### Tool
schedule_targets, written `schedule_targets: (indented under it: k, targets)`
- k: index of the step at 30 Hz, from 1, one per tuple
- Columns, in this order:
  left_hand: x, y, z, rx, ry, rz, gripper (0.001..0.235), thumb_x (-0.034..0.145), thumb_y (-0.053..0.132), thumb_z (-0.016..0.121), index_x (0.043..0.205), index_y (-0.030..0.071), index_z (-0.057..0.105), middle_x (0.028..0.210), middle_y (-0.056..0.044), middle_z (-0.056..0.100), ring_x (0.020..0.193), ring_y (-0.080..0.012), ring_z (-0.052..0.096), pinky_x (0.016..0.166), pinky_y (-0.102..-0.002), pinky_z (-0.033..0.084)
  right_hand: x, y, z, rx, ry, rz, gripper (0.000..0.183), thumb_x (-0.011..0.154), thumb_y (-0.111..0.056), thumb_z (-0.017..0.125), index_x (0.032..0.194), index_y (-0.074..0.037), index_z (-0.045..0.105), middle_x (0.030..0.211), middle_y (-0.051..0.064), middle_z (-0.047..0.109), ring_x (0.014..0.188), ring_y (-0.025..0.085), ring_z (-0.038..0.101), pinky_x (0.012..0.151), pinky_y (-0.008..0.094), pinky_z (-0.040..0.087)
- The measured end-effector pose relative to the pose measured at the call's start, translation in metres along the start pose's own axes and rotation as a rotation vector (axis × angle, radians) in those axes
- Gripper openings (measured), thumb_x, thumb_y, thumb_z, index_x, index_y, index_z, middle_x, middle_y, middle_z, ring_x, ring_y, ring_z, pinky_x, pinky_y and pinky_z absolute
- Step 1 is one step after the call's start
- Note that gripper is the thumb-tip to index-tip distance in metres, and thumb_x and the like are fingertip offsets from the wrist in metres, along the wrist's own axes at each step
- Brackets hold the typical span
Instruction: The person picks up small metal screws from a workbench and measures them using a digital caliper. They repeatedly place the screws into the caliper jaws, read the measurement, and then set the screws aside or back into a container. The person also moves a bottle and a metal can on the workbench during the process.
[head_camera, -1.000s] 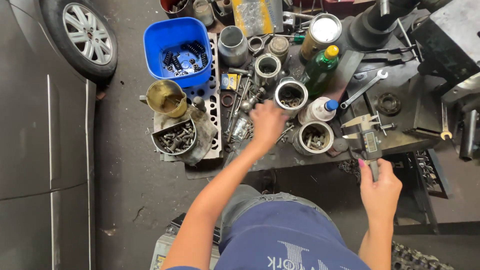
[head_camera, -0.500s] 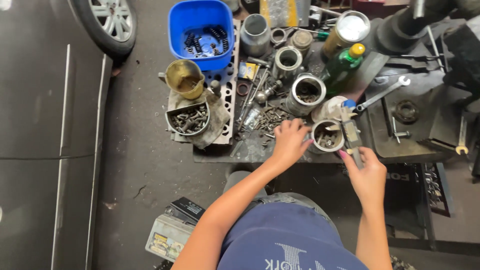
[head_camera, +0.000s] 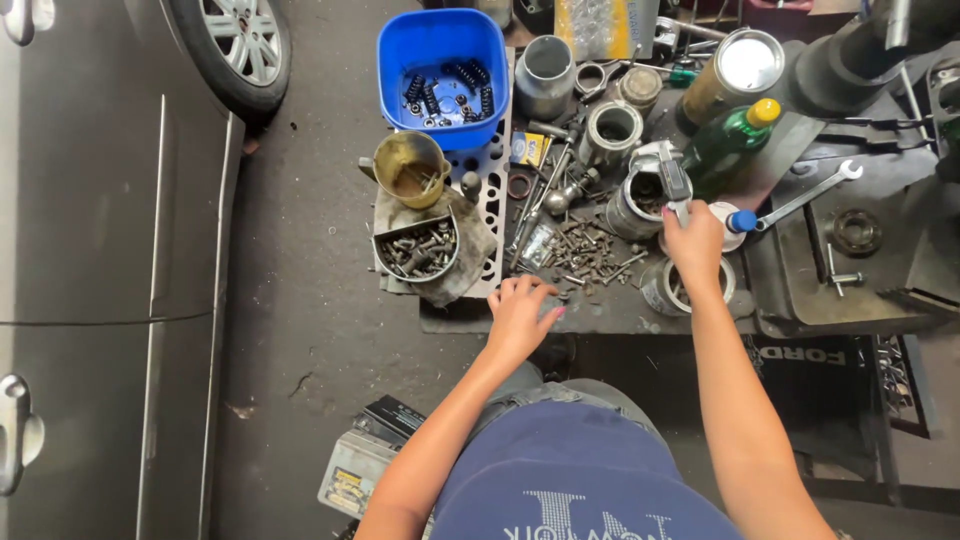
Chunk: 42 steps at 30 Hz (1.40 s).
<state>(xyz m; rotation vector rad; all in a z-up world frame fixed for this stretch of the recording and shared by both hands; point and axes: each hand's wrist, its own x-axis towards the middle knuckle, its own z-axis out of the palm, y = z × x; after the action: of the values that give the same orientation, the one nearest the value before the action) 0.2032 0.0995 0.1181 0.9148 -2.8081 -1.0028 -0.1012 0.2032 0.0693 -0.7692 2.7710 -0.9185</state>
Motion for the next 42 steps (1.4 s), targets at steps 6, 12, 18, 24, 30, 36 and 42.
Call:
schedule_targets:
  k: [6, 12, 18, 24, 30, 36, 42]
  targets:
    - [0.005, -0.017, -0.020, -0.053, -0.070, -0.005, 0.023, 0.093, 0.031, 0.064, 0.111, 0.017, 0.062, 0.112, -0.001, 0.049, 0.115, -0.0274, 0.043, 0.097, -0.051, 0.028, -0.011, -0.001, 0.001, -0.048, -0.016, 0.024, 0.036, 0.094, -0.025, 0.069, 0.113, 0.006, 0.066, 0.091, 0.031, 0.067, 0.094, 0.051, 0.064, 0.082, 0.057, 0.050]
    - [0.015, -0.026, -0.029, -0.073, -0.151, 0.011, 0.021, 0.095, 0.029, 0.063, 0.111, 0.016, 0.062, 0.113, -0.002, 0.050, 0.115, -0.0266, 0.044, 0.094, -0.047, 0.030, -0.023, -0.006, 0.002, -0.126, -0.003, 0.031, 0.036, 0.096, -0.026, 0.065, 0.115, 0.005, 0.065, 0.090, 0.032, 0.067, 0.092, 0.051, 0.065, 0.080, 0.058, 0.051]
    - [0.042, -0.035, -0.023, -0.072, -0.166, 0.051, 0.021, 0.096, 0.030, 0.062, 0.111, 0.016, 0.063, 0.113, -0.003, 0.052, 0.116, -0.0280, 0.049, 0.093, -0.047, 0.036, -0.042, -0.026, -0.005, -0.241, 0.043, -0.102, 0.032, 0.091, -0.022, 0.070, 0.107, 0.005, 0.065, 0.084, 0.027, 0.065, 0.083, 0.048, 0.067, 0.076, 0.054, 0.054]
    - [0.053, -0.035, -0.031, -0.065, -0.180, 0.087, 0.027, 0.093, 0.036, 0.063, 0.113, 0.018, 0.064, 0.112, -0.004, 0.057, 0.116, -0.0309, 0.052, 0.092, -0.050, 0.041, -0.048, -0.020, 0.003, -0.360, 0.179, -0.178, 0.033, 0.089, -0.005, 0.069, 0.117, 0.009, 0.062, 0.091, 0.025, 0.063, 0.088, 0.044, 0.063, 0.083, 0.050, 0.050]
    - [0.057, -0.056, -0.022, -0.199, -0.105, 0.070, 0.027, 0.090, 0.034, 0.067, 0.110, 0.017, 0.067, 0.109, -0.010, 0.060, 0.107, -0.0407, 0.059, 0.091, -0.052, 0.048, -0.063, -0.053, -0.004, -0.569, 0.374, -0.238, 0.041, 0.087, -0.016, 0.074, 0.122, -0.001, 0.059, 0.105, 0.013, 0.058, 0.097, 0.030, 0.055, 0.082, 0.039, 0.047]
    - [0.065, -0.045, -0.030, -0.349, -0.057, -0.042, 0.028, 0.093, 0.036, 0.064, 0.116, 0.019, 0.066, 0.116, -0.010, 0.058, 0.112, -0.0417, 0.058, 0.099, -0.051, 0.043, -0.037, -0.088, 0.079, -0.151, -0.057, -0.706, 0.026, 0.085, 0.000, 0.068, 0.110, 0.001, 0.067, 0.092, 0.017, 0.068, 0.091, 0.032, 0.066, 0.088, 0.037, 0.051]
    - [0.050, -0.037, -0.029, -0.377, -0.071, -0.022, 0.030, 0.093, 0.034, 0.065, 0.118, 0.017, 0.065, 0.115, -0.011, 0.059, 0.113, -0.0401, 0.058, 0.103, -0.047, 0.042, -0.015, -0.034, 0.175, -0.549, -0.182, -0.890, 0.009, 0.082, -0.013, 0.063, 0.091, -0.013, 0.062, 0.088, 0.004, 0.059, 0.086, 0.024, 0.058, 0.070, 0.034, 0.046]
